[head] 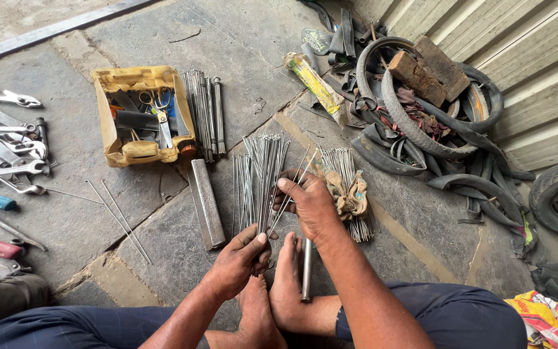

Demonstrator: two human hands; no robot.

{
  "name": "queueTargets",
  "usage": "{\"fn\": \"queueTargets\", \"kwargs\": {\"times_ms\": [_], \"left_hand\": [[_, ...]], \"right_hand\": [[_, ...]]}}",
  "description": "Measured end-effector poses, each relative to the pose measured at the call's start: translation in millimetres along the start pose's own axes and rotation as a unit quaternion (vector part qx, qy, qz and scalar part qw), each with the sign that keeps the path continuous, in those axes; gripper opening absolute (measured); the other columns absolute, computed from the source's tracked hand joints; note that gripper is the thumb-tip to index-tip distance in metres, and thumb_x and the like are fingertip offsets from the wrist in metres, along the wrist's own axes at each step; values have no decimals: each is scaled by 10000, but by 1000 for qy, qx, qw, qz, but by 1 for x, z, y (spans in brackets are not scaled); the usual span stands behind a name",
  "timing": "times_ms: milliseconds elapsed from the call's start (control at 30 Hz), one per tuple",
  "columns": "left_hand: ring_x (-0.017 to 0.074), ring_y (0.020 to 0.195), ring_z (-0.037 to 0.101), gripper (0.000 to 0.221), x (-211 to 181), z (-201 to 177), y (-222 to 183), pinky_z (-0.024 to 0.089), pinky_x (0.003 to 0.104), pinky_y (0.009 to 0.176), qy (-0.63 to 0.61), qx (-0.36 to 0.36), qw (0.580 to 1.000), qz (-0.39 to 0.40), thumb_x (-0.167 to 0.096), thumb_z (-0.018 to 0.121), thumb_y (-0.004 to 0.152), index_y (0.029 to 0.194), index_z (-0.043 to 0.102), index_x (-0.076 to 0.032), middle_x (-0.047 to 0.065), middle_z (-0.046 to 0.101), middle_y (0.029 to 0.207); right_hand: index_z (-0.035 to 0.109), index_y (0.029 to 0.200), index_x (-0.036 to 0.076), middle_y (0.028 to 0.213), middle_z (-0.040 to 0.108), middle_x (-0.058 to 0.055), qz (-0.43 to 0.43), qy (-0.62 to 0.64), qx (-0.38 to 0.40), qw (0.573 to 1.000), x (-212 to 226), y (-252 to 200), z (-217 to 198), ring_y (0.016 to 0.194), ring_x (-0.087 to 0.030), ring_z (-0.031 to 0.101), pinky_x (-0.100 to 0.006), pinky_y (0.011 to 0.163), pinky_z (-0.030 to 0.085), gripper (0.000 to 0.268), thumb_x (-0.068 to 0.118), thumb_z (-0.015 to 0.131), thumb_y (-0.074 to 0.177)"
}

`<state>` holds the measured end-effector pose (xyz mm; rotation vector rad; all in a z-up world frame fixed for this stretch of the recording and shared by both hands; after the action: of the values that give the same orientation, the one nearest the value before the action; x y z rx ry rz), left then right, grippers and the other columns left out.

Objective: The person sorts and organizes a large collection of metal bicycle spokes while sitting on the floor, picking them up and grouping them together.

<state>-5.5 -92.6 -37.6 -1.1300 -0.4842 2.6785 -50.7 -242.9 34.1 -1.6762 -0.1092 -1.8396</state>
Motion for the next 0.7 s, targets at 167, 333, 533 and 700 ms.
{"fn": "queueTargets", "kwargs": {"times_ms": [167,333,533,700], "left_hand": [[102,601,419,258,1,5,0,383,255,561,-9,29,1000,8,-286,486,1075,1116,597,-58,-12,470,678],[92,593,413,248,3,0,1,385,258,556,4,3,1000,-12,-288,480,1064,1084,611,-79,-18,467,668],[94,589,403,245,0,-1,0,383,259,552,10,11,1000,-7,-292,472,1074,1069,598,-81,-16,463,668],[91,610,405,272,3,3,1,379,252,560,-27,28,999,-11,-288,482,1065,1135,623,-66,-24,453,677]], "right_hand": [[557,1227,6,884,695,-86,-70,-87,-40,993,16,-6,2,711,-164,685,-295,603,611,377,43,726,893],[149,1564,154,1206,621,-115,-177,-360,-155,903,59,-32,17,835,-148,708,-274,608,644,993,60,775,798],[289,1544,57,1440,417,-308,-449,-433,-153,766,86,-66,37,1058,-293,669,-327,811,636,945,141,849,787],[755,1018,108,1303,648,-145,-303,-447,-155,827,60,-34,15,1005,-236,728,-361,1064,472,195,144,812,835]]}}
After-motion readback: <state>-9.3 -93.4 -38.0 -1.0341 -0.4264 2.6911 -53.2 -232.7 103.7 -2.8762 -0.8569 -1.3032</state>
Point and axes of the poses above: each hand's wrist, its own y-axis towards the middle knuckle, its own z-axis out of the palm, x = y × z, the point moved 10 cm from there along y, towards the middle knuckle
